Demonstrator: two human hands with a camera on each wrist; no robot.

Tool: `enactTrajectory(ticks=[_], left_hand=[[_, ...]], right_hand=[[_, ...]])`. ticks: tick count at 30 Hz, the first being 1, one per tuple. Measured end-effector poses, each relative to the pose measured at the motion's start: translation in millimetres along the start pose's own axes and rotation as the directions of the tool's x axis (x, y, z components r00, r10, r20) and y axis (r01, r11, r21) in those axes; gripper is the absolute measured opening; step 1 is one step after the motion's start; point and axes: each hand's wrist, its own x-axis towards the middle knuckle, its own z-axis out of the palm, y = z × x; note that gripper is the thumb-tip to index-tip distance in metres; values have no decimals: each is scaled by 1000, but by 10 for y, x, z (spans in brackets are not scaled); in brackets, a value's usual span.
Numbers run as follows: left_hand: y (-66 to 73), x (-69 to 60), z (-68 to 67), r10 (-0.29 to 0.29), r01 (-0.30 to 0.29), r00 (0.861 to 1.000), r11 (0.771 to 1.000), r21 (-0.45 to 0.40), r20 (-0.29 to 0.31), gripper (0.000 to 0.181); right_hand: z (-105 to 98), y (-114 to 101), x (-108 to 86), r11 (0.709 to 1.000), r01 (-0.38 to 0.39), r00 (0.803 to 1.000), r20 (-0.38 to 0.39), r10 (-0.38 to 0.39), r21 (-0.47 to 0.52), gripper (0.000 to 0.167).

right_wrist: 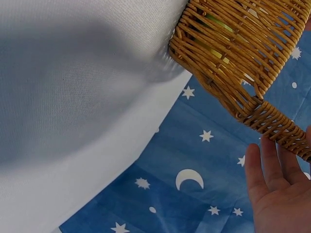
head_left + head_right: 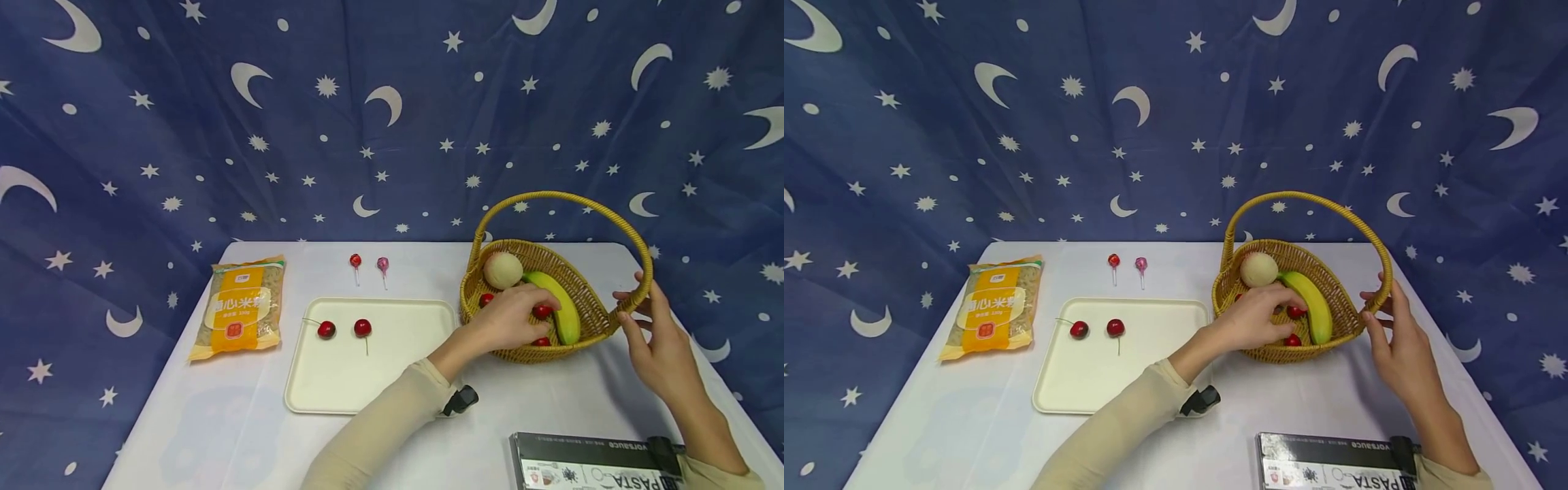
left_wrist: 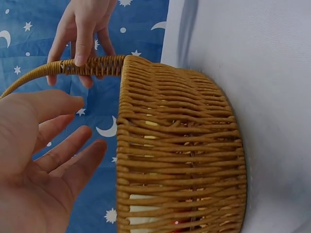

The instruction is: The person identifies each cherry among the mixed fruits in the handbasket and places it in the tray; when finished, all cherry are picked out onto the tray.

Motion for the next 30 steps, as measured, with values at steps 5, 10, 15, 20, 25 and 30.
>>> enactTrajectory(ticks=[5,10,15,20,25,30], left_hand=[[1,89,42,10,-10,999,1000,-10,43,37],[-10,181,95,25,-24,997,1000,-9,76,37],[-29,239,155,20,-21,993,1000,11,115,36],[-56,276,226,1,-6,990,999,35,142,31],[-81,313,284,-34,28,982,999,37,185,30],[-107,347,337,-39,27,976,998,62,214,31]], right_hand=[[1,-6,1,1000,2,1000,-3,-2,3,81],[-4,-11,1,1000,-4,1000,3,4,10,81],[-14,-15,-5,1000,-14,1000,10,14,3,81],[-21,-5,-10,1000,-8,1000,9,8,2,82],[-22,6,-5,1000,-4,1000,8,3,10,81],[-20,3,-5,1000,3,1000,6,-3,15,82]])
